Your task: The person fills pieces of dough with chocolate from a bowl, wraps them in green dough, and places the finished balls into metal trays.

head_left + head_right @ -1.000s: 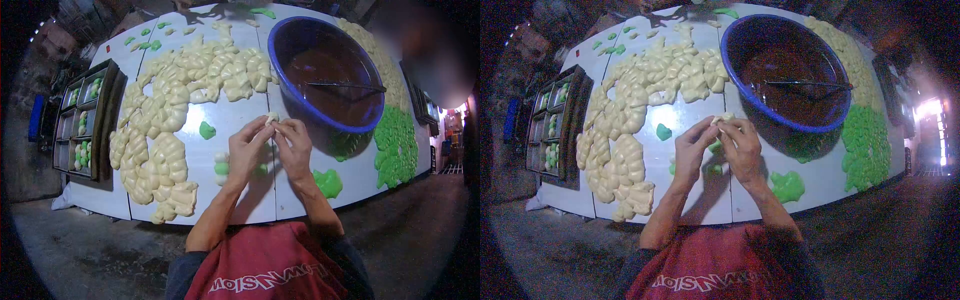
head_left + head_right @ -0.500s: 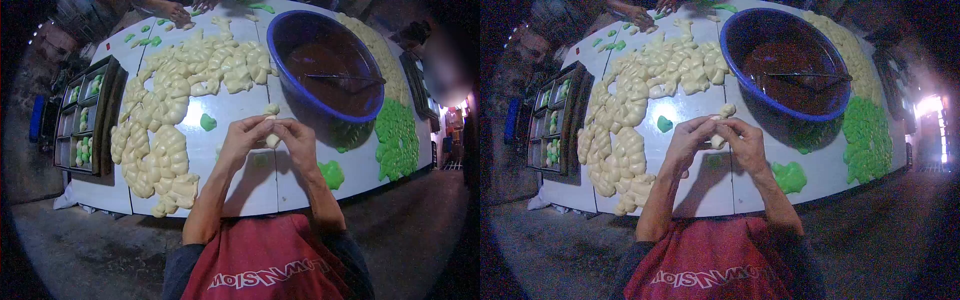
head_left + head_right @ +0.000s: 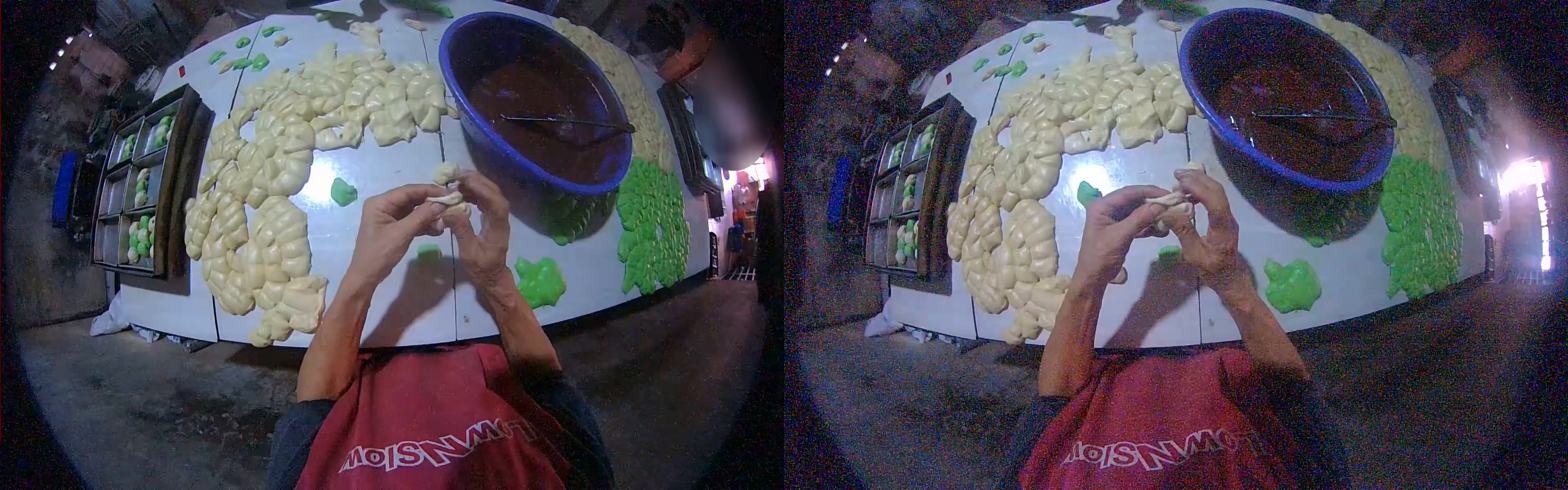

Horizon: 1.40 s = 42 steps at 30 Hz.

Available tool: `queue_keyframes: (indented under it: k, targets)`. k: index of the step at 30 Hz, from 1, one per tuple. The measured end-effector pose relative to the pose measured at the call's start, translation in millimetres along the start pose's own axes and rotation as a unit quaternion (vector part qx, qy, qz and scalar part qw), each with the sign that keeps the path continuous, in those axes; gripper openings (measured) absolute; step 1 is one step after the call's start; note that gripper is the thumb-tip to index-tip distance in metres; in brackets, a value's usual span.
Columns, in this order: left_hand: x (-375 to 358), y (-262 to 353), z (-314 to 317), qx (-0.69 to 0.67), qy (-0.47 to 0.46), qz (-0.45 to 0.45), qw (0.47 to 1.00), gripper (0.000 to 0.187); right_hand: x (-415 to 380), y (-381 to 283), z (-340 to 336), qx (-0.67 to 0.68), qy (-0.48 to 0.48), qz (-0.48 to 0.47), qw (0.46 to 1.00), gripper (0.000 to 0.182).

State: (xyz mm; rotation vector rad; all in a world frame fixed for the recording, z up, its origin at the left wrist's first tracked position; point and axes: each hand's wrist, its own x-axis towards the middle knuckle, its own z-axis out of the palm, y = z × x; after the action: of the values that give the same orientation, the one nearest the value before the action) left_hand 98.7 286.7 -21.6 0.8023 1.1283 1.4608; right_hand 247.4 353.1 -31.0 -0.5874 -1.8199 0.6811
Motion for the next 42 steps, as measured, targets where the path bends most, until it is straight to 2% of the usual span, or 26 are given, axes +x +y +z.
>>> queue_keyframes:
  k: [2,3,6,7,10,11,12,14,18,19,20,21,22,23,24,25,26,27,31,32,34,37,38,39,41,42]
  targets:
    - [-0.6,-5.4,-0.6,-0.004,-0.014,0.026,1.000,0.027,-9.6,6.9,4.8,0.051,-0.003,0.037,0.998,0.027]
    - [-2.1,-9.9,-3.2,-0.001,-0.025,0.010,1.000,0.027,-9.5,9.4,5.2,0.023,-0.007,0.018,1.000,0.020]
    - [-8.4,-14.3,6.1,0.037,-0.026,0.025,0.999,0.027,-13.0,18.1,3.2,0.003,0.006,0.011,1.000,0.017]
    - [-11.3,-9.9,11.8,0.039,-0.023,0.061,0.997,0.030,-11.1,14.0,6.3,-0.004,0.026,0.028,0.999,0.018]
    - [-13.3,-12.4,8.6,0.108,-0.044,0.086,0.989,0.036,-11.6,13.5,3.8,0.025,-0.009,0.095,0.995,0.018]
    - [-10.5,-27.4,4.0,0.076,-0.004,0.031,0.997,0.037,-12.6,16.1,5.6,0.054,-0.026,0.138,0.989,0.020]
    - [-10.9,-22.7,1.4,0.116,0.033,0.011,0.993,0.029,-14.2,17.5,5.0,0.061,-0.046,0.168,0.983,0.019]
    - [-9.8,-22.6,1.9,0.020,0.064,-0.003,0.998,0.023,-16.3,20.5,3.0,0.073,-0.084,0.229,0.967,0.019]
    - [-13.5,-28.5,-13.0,0.064,0.063,-0.056,0.994,0.031,-25.1,-3.3,-16.1,0.028,-0.205,0.139,0.968,0.027]
    - [-14.8,-31.1,-11.2,0.069,0.067,-0.064,0.993,0.035,-28.1,-5.5,-18.1,0.013,-0.205,0.151,0.967,0.027]
    - [-15.5,-32.8,-9.6,0.073,0.071,-0.072,0.992,0.038,-30.6,-3.0,-16.7,0.066,-0.183,0.253,0.948,0.027]
    - [-17.2,-26.9,-9.4,0.140,0.074,-0.110,0.981,0.047,-34.4,2.1,-14.6,0.117,-0.157,0.351,0.915,0.027]
    - [-18.9,-32.7,-11.9,0.205,0.114,-0.069,0.970,0.048,-38.8,9.2,-12.5,0.165,-0.128,0.445,0.871,0.027]
    - [-21.5,-42.1,-14.8,0.268,0.152,-0.027,0.951,0.048,-44.4,24.2,-7.9,0.194,-0.124,0.444,0.866,0.024]
    - [-24.0,-43.3,-14.6,0.330,0.188,0.016,0.925,0.049,-46.7,34.6,-6.6,0.117,-0.185,0.413,0.884,0.023]
    - [-31.1,-27.9,-10.0,0.254,0.187,-0.055,0.947,0.050,-48.4,43.2,-6.7,0.039,-0.244,0.377,0.893,0.023]
    - [-36.3,-30.7,-18.1,0.327,0.164,-0.041,0.930,0.052,-49.6,47.0,-7.1,-0.039,-0.302,0.337,0.891,0.023]
    - [-40.8,-30.2,-20.3,0.361,0.145,-0.054,0.919,0.055,-50.9,45.8,-7.7,-0.098,-0.300,0.275,0.908,0.028]
    - [-57.0,-42.2,-11.2,0.411,0.114,-0.099,0.899,0.068,-18.4,28.8,-6.8,-0.105,-0.231,0.382,0.889,0.031]
    - [-61.5,-59.4,-9.7,0.437,0.113,-0.042,0.891,0.079,-14.3,33.3,-3.3,-0.094,-0.238,0.335,0.907,0.032]
    - [-61.3,-55.9,2.9,0.411,0.088,-0.070,0.905,0.075,-3.4,44.9,1.9,-0.074,-0.246,0.238,0.937,0.034]
    - [-51.4,-81.7,10.5,0.397,0.127,0.025,0.909,0.083,1.7,64.2,0.5,-0.041,-0.400,0.235,0.885,0.037]
    - [-49.5,-85.9,13.3,0.388,0.130,0.012,0.913,0.082,3.6,66.6,1.0,-0.026,-0.453,0.236,0.859,0.037]
    - [-47.6,-81.7,17.9,0.378,0.133,-0.003,0.916,0.082,8.0,49.4,-1.5,-0.009,-0.456,0.295,0.839,0.035]
    - [-46.0,-79.8,19.0,0.341,0.134,-0.065,0.928,0.083,0.1,53.2,-2.4,-0.005,-0.444,0.285,0.849,0.034]
    - [-49.1,-80.4,17.4,0.363,0.132,-0.043,0.921,0.083,-2.0,55.9,-5.3,-0.003,-0.436,0.281,0.855,0.034]
